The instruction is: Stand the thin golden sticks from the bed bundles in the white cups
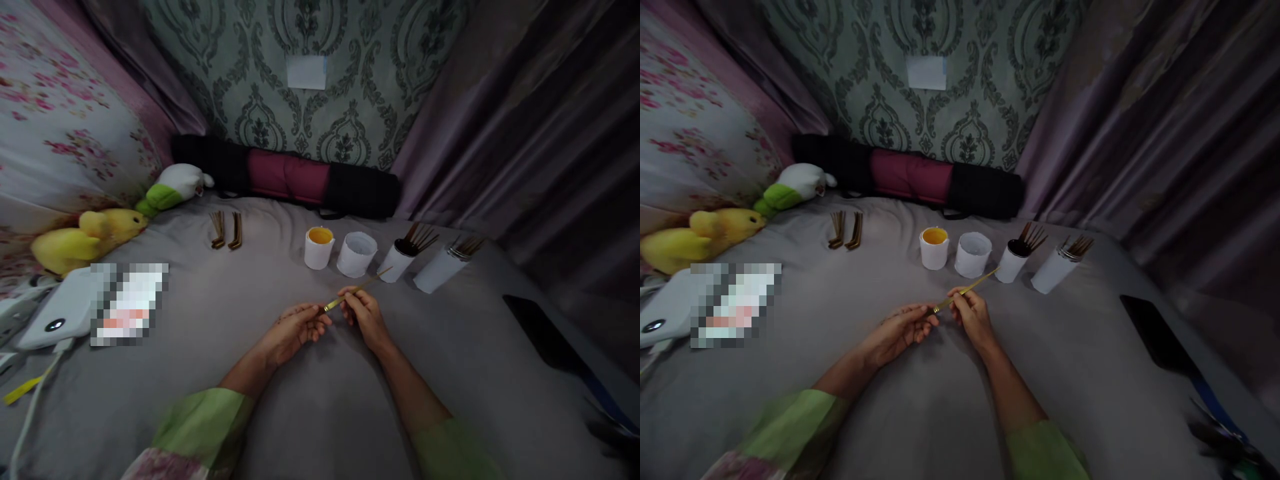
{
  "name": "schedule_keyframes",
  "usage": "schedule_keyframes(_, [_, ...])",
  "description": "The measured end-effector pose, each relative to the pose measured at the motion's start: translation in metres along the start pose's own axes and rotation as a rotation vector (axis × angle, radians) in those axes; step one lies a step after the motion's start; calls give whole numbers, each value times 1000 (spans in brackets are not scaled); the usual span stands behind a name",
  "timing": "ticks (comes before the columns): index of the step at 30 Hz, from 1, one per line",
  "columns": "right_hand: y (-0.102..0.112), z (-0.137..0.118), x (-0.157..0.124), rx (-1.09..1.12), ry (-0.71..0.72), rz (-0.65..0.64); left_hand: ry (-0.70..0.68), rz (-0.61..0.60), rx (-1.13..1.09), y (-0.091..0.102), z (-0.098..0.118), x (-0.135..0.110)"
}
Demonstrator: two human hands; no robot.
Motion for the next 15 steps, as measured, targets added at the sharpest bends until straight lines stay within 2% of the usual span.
schedule_keyframes(15, [1, 1, 0, -7, -9, 12, -17, 29, -26, 5, 0, 2])
Point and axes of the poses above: each hand's wrist, its own x-axis towards the middle knuckle, its own y-axis out of the back of the hand, z = x × y, the point moved 8 cm from there along x, towards the middle knuckle, and after that the axes turned 2 degrees about -y, right-handed, at the moved point
